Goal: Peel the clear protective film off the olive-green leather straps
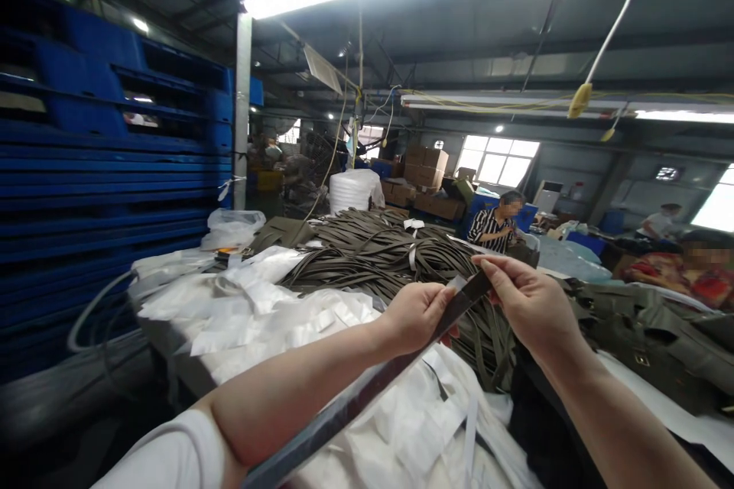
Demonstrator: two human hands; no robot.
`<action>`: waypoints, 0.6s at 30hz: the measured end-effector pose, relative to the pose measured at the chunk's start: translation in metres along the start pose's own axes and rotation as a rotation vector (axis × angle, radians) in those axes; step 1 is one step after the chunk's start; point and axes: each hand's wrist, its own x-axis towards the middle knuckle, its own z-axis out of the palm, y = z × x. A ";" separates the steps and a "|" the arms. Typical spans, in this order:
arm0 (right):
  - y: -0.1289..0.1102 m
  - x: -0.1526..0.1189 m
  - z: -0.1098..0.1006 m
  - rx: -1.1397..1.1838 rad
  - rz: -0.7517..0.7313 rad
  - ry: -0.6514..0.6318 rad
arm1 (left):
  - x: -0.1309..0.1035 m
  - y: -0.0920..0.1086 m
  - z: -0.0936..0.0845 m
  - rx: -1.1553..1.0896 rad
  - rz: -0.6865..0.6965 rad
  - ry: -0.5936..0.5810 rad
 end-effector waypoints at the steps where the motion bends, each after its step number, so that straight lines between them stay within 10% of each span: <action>1: -0.003 0.000 0.001 0.007 -0.002 0.025 | -0.002 -0.002 0.000 0.002 0.004 0.003; 11: -0.016 0.002 0.006 -0.013 -0.092 0.213 | -0.013 -0.007 -0.009 0.066 0.006 -0.019; 18: -0.008 0.004 0.005 0.183 0.013 0.109 | -0.016 -0.013 -0.013 -0.078 -0.011 -0.040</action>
